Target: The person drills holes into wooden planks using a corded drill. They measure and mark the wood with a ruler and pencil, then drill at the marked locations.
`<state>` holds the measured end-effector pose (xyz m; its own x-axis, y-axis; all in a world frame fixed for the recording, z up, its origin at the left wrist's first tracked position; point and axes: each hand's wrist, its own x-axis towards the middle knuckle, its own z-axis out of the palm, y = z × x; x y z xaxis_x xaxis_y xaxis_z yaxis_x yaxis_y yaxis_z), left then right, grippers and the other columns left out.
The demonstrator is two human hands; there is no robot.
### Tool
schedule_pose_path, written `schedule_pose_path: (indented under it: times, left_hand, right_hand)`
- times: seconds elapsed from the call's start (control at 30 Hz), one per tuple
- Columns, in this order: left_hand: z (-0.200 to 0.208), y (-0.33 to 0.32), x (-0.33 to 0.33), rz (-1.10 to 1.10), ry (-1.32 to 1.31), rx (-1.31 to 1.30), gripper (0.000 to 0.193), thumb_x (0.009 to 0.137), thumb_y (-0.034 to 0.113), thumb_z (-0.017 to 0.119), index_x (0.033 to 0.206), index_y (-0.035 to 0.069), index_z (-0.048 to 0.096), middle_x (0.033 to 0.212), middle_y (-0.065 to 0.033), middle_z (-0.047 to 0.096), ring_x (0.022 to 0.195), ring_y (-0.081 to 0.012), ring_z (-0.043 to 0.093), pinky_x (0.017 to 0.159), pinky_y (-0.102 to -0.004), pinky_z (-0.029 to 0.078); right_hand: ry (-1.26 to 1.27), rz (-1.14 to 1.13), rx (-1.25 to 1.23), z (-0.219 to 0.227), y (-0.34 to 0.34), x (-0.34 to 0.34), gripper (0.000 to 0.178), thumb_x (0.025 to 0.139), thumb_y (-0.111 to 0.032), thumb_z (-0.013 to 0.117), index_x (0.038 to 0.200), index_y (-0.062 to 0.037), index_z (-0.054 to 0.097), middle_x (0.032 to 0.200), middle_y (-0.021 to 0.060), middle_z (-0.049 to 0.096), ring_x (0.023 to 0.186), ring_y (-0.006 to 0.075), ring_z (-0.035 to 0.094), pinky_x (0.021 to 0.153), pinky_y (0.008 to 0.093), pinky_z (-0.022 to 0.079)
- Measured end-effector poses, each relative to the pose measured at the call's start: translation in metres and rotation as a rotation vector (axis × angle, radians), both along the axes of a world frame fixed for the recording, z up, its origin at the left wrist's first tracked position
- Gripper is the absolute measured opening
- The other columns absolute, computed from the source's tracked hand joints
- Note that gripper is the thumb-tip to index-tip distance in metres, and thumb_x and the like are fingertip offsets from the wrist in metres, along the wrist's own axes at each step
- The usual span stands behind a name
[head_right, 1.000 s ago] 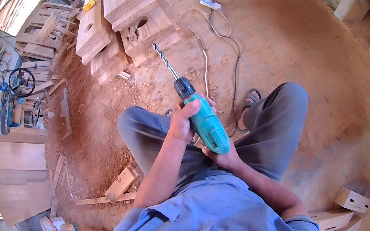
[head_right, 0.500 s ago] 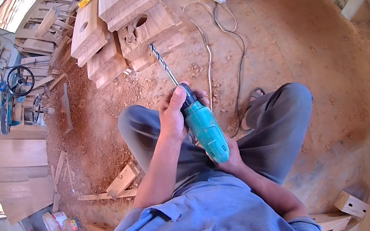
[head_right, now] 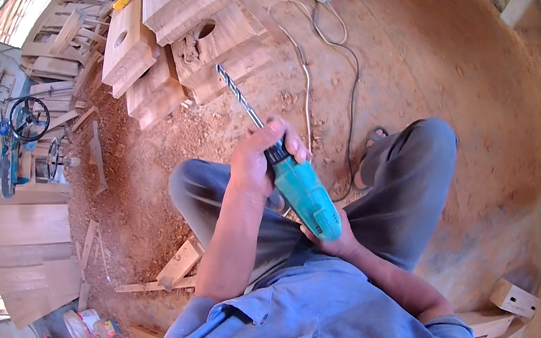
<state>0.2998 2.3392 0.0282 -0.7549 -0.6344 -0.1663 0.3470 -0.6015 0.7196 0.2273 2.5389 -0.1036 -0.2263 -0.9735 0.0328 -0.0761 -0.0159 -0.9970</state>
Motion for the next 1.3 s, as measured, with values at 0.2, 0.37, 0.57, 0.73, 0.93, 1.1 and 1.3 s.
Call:
schedule_pose_path:
  times: [0.2, 0.37, 0.57, 0.73, 0.93, 1.1, 1.3]
  left_hand:
    - [0.030, 0.019, -0.005, 0.001, -0.018, -0.004, 0.016, 0.086, 0.015, 0.074, 0.084, 0.007, 0.060, 0.071, -0.0105, 0.063, 0.066, -0.0274, 0.066, 0.077, -0.0473, 0.058]
    - [0.026, 0.018, -0.009, 0.085, -0.044, 0.037, 0.022, 0.084, 0.009, 0.075, 0.095, 0.004, 0.056, 0.070, -0.0120, 0.065, 0.061, -0.0256, 0.067, 0.071, -0.0445, 0.059]
    - [0.025, 0.017, -0.010, 0.151, -0.152, 0.006, 0.020, 0.085, 0.008, 0.072, 0.095, 0.004, 0.056, 0.072, -0.0106, 0.063, 0.061, -0.0250, 0.066, 0.066, -0.0426, 0.059]
    - [0.015, 0.012, -0.011, 0.194, -0.231, -0.027, 0.019, 0.085, 0.009, 0.072, 0.096, 0.005, 0.056, 0.072, -0.0106, 0.062, 0.062, -0.0256, 0.065, 0.066, -0.0451, 0.059]
    - [0.012, 0.010, -0.008, 0.197, -0.190, 0.009, 0.018, 0.085, 0.009, 0.071, 0.097, 0.006, 0.058, 0.073, -0.0102, 0.062, 0.062, -0.0265, 0.065, 0.068, -0.0477, 0.059]
    - [0.012, 0.007, -0.004, 0.177, -0.174, 0.032, 0.016, 0.085, 0.009, 0.071, 0.096, 0.007, 0.060, 0.073, -0.0097, 0.063, 0.062, -0.0268, 0.066, 0.069, -0.0485, 0.059]
    - [0.012, 0.002, -0.001, 0.112, -0.123, 0.059, 0.016, 0.084, 0.008, 0.071, 0.097, 0.008, 0.063, 0.072, -0.0095, 0.063, 0.064, -0.0278, 0.066, 0.072, -0.0499, 0.058]
  right_hand:
    - [0.009, 0.003, -0.065, -0.007, 0.011, 0.001, 0.030, 0.083, -0.010, 0.080, 0.108, -0.0033, 0.065, 0.097, 0.0117, 0.069, 0.085, 0.0271, 0.067, 0.077, 0.0356, 0.053]
    - [-0.064, -0.036, -0.042, -0.003, 0.011, 0.002, 0.031, 0.082, -0.009, 0.080, 0.109, -0.0029, 0.064, 0.094, 0.0111, 0.068, 0.083, 0.0257, 0.066, 0.076, 0.0352, 0.053]
    - [-0.046, -0.018, -0.027, 0.001, 0.010, 0.000, 0.034, 0.082, -0.009, 0.081, 0.110, -0.0026, 0.063, 0.096, 0.0096, 0.068, 0.084, 0.0231, 0.066, 0.077, 0.0347, 0.053]
    - [-0.081, -0.010, 0.015, 0.005, 0.008, 0.000, 0.034, 0.082, -0.011, 0.082, 0.110, -0.0028, 0.063, 0.097, 0.0087, 0.068, 0.084, 0.0213, 0.065, 0.077, 0.0341, 0.053]
    - [-0.153, -0.006, 0.052, 0.004, 0.005, 0.002, 0.034, 0.084, -0.012, 0.081, 0.112, -0.0031, 0.064, 0.095, 0.0097, 0.069, 0.084, 0.0219, 0.066, 0.078, 0.0342, 0.054]
    - [-0.039, 0.044, 0.055, 0.015, 0.001, -0.003, 0.035, 0.084, -0.012, 0.081, 0.113, -0.0030, 0.065, 0.097, 0.0110, 0.069, 0.087, 0.0241, 0.067, 0.080, 0.0351, 0.054]
    - [-0.047, 0.056, 0.077, 0.016, 0.000, -0.003, 0.037, 0.082, -0.013, 0.081, 0.114, -0.0029, 0.065, 0.103, 0.0136, 0.068, 0.092, 0.0282, 0.068, 0.085, 0.0364, 0.054]
